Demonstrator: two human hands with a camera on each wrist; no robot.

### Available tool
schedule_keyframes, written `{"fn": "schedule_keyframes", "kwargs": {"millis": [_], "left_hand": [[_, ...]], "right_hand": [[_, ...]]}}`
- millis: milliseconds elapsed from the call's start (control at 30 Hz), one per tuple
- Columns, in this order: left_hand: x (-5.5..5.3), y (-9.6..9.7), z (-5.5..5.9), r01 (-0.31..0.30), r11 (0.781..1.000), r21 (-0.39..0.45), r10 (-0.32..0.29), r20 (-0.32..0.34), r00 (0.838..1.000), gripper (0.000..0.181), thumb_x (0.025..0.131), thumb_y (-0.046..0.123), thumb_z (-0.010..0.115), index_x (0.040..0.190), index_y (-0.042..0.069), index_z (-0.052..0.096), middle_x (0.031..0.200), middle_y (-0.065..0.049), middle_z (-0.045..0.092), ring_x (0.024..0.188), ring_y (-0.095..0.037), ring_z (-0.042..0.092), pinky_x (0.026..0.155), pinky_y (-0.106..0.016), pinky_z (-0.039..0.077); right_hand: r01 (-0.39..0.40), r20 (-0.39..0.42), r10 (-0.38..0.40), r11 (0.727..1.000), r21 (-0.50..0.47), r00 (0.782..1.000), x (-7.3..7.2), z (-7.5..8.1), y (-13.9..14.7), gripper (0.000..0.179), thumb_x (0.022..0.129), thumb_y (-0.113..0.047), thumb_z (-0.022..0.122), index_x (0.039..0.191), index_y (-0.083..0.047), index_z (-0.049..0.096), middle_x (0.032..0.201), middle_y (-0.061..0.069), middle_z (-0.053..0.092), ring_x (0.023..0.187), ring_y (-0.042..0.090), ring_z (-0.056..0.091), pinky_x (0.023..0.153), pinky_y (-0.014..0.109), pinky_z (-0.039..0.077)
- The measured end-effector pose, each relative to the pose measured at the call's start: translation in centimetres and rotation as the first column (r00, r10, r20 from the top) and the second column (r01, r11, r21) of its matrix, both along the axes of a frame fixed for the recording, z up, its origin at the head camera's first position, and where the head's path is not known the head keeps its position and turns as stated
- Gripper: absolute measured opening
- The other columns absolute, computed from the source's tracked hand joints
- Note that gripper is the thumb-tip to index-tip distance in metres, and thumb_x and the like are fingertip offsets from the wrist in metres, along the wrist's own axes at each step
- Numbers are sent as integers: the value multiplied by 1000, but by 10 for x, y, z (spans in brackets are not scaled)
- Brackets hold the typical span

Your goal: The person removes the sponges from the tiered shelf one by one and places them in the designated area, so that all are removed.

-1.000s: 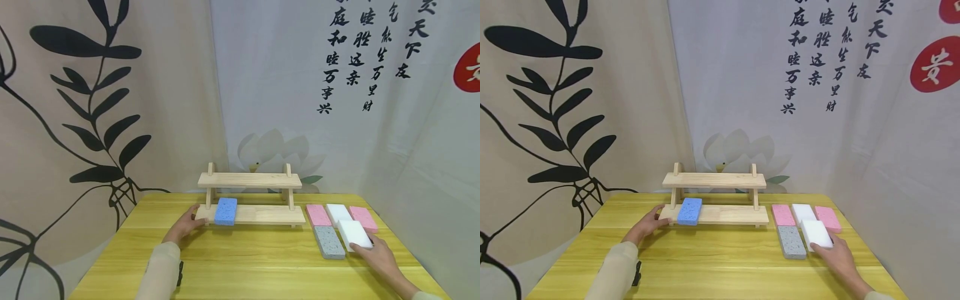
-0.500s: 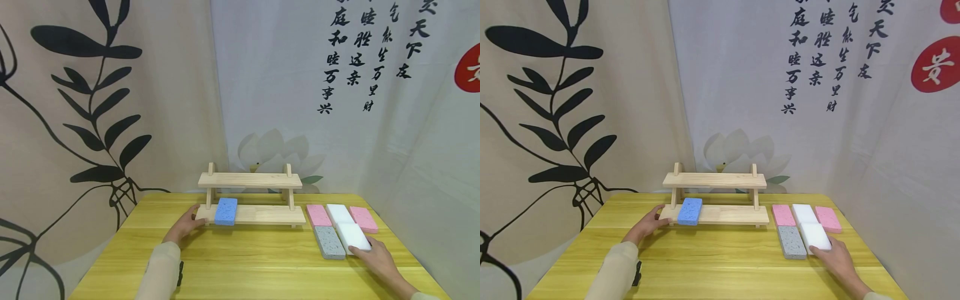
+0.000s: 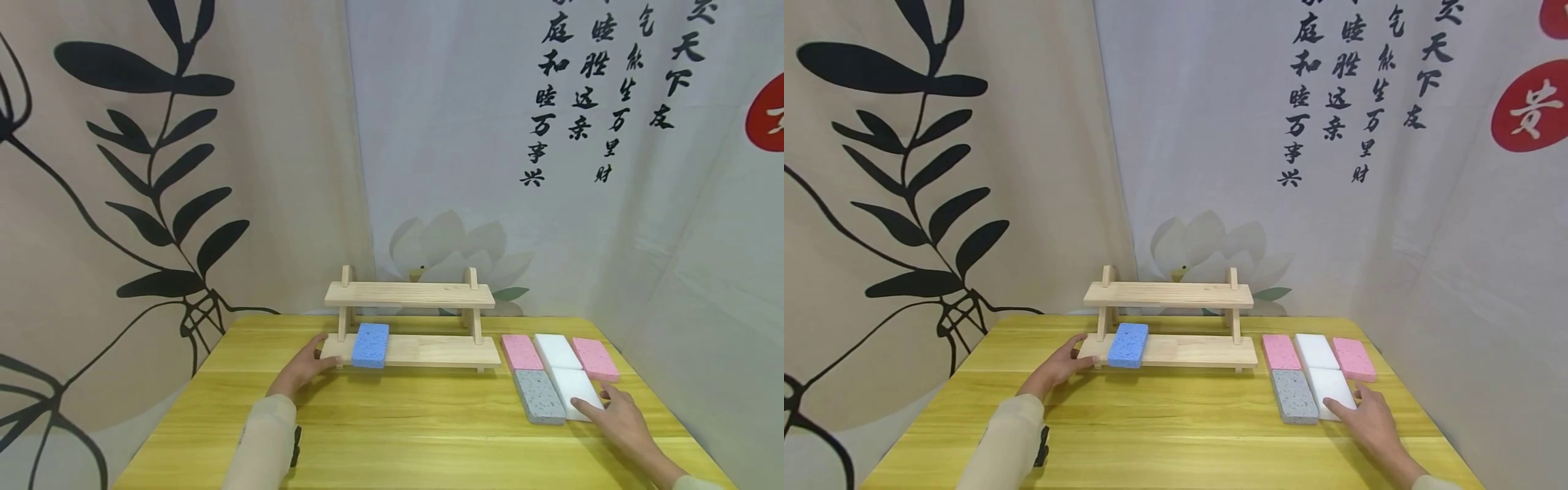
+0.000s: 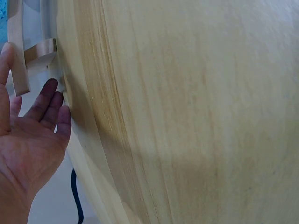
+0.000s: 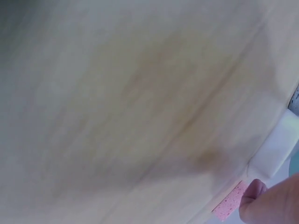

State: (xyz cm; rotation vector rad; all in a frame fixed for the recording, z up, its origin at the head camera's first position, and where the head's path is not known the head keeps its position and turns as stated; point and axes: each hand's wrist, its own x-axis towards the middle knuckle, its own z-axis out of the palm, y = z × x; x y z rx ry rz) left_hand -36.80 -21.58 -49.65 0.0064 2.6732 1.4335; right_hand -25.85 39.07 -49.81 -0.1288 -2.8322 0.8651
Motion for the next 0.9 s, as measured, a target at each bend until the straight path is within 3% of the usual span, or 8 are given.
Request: {"fn": "schedule_keyframes", "kwargs": {"millis": [200, 600, 900], "left_hand": [[0, 0, 0, 3, 1000, -8, -3, 3, 1000, 88, 92, 44, 70, 158, 13, 21, 132, -24, 51, 118, -40, 53, 99, -61, 40], [1, 1, 2, 12, 1000, -21, -12, -5, 1000, 87, 92, 43, 70, 158, 12, 21, 129, -23, 53, 114, -38, 55, 97, -59, 42], [-1, -2, -1, 14, 999, -30, -14, -6, 1000, 89, 92, 44, 70, 158, 11, 21, 131, -25, 50, 115, -39, 54, 95, -59, 44]], "right_hand": [[-11, -22, 10, 1000, -20, 1000, 0, 5, -1, 81, 90, -50, 69, 142, 6, 42, 124, 44, 47, 109, 52, 53, 86, 61, 45], [-6, -27, 7, 1000, 1, 1000, -5, 20, -14, 94, 92, -53, 64, 139, 23, 32, 132, 42, 45, 114, 56, 50, 92, 62, 42], [-11, -5, 10, 998, -70, 1000, -11, 27, -30, 93, 93, -50, 65, 142, 21, 29, 133, 40, 46, 115, 51, 50, 93, 58, 44]]}}
